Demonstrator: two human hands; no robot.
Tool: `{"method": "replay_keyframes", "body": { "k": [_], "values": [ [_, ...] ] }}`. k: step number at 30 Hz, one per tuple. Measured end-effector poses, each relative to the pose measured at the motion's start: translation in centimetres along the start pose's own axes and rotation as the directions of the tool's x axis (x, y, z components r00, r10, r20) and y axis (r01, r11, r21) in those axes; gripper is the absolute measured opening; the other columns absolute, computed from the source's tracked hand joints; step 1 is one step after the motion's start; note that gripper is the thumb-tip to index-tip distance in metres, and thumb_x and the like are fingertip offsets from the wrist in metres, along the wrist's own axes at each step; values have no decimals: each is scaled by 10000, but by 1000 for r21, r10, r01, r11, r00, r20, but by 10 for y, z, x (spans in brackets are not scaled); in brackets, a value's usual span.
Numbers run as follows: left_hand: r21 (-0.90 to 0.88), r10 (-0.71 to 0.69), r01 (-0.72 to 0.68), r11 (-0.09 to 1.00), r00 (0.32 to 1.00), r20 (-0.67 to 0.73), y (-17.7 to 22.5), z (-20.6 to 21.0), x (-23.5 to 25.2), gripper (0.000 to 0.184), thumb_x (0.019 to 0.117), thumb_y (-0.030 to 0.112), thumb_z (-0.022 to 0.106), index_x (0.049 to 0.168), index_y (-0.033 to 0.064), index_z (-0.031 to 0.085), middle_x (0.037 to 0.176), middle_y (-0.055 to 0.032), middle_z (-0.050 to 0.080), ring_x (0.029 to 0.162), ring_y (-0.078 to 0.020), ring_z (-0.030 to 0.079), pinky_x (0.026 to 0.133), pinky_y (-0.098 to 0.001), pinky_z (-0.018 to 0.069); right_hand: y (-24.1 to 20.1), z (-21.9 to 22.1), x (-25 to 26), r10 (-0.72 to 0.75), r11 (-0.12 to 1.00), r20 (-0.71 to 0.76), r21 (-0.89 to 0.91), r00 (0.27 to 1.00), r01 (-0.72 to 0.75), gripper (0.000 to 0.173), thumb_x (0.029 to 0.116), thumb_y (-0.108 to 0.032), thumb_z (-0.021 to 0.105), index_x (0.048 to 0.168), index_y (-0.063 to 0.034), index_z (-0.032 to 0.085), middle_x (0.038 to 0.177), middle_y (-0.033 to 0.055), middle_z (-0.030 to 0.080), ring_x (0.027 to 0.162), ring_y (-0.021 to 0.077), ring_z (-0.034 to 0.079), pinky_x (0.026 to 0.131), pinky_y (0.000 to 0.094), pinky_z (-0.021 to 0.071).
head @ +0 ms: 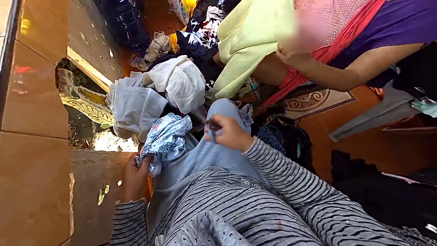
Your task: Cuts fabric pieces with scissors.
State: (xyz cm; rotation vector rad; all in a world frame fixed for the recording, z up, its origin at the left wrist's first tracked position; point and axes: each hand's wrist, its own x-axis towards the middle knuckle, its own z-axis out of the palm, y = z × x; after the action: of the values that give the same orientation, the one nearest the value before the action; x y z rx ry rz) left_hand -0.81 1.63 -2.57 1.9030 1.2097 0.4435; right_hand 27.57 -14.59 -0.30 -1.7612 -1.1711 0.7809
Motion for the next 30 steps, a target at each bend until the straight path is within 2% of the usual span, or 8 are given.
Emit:
{"method": "replay_keyframes", "body": {
  "k": [2, 4, 8, 11, 13, 18, 24, 30],
  "values": [
    [-184, 160, -150, 971, 987, 37, 24, 0, -7, 209, 1018, 239, 545, 1030, 42, 613, 777, 111, 608, 692, 81, 596, 669, -136, 527, -16, 39, 3, -37, 999, 240, -26, 970, 45, 592, 795, -252, 860, 1239, 58, 621, 1206, 214, 661, 1144, 307, 629, 1023, 459, 491],
    [-368, 275, -236, 899, 960, 57, 47, 1, -14, 152, 1053, 207, 491, 1023, 112, 607, 810, 175, 632, 738, 88, 612, 706, -129, 535, -25, 69, 8, -47, 998, 308, -28, 950, 59, 589, 777, -144, 846, 1264, 73, 595, 1269, 255, 624, 1229, 369, 584, 1080, 497, 449],
    [-539, 349, -295, 789, 937, -1, 69, -3, -10, 213, 1093, 179, 411, 1051, 173, 620, 880, 173, 698, 807, 38, 675, 763, -174, 584, -22, 77, 23, 42, 998, 230, 28, 972, -50, 232, 854, -5, 689, 1073, 65, 658, 985, 205, 686, 938, 293, 668, 860, 462, 528],
    [-442, 319, -306, 843, 947, -46, 73, -21, 8, 127, 970, 244, 646, 1057, 158, 610, 868, 185, 695, 799, 52, 678, 744, -168, 593, -8, 38, 41, 37, 999, 113, -36, 993, -33, 196, 859, -1, 694, 1047, 50, 670, 942, 201, 690, 888, 310, 677, 820, 507, 541],
    [-209, 323, -310, 927, 946, 28, 73, -40, 29, 395, 803, 231, 807, 1109, 73, 613, 924, 91, 699, 844, 21, 680, 794, -204, 592, 4, 2, 58, -17, 996, -47, -93, 999, 12, 205, 832, 16, 726, 1025, 39, 662, 895, 194, 683, 815, 318, 679, 750, 533, 557],
    [138, 347, -332, 933, 932, -102, 85, -70, 88, 319, 842, -2, 735, 1155, -1, 672, 975, -159, 711, 839, -247, 675, 781, -513, 546, 7, -103, 98, -41, 987, -459, -157, 888, -35, 267, 855, -59, 745, 1075, 60, 653, 907, 210, 682, 824, 332, 667, 769, 563, 535],
    [9, 401, -415, 910, 872, -280, 119, -77, 118, 209, 962, 53, 652, 1151, -28, 686, 1025, -119, 710, 866, -89, 654, 835, -324, 546, 0, -177, 98, -82, 991, -616, -131, 784, 1, 253, 841, 16, 717, 1063, 92, 621, 904, 205, 672, 795, 267, 646, 760, 485, 532],
    [-70, 518, -525, 848, 850, -98, 118, -72, 86, 191, 943, 114, 611, 1095, 41, 700, 932, 59, 705, 773, 61, 625, 721, -169, 544, 15, -171, 43, -39, 996, -625, -90, 780, -23, 245, 850, 55, 695, 1073, 60, 594, 893, 143, 644, 737, 158, 606, 705, 375, 540]
  ]
}}
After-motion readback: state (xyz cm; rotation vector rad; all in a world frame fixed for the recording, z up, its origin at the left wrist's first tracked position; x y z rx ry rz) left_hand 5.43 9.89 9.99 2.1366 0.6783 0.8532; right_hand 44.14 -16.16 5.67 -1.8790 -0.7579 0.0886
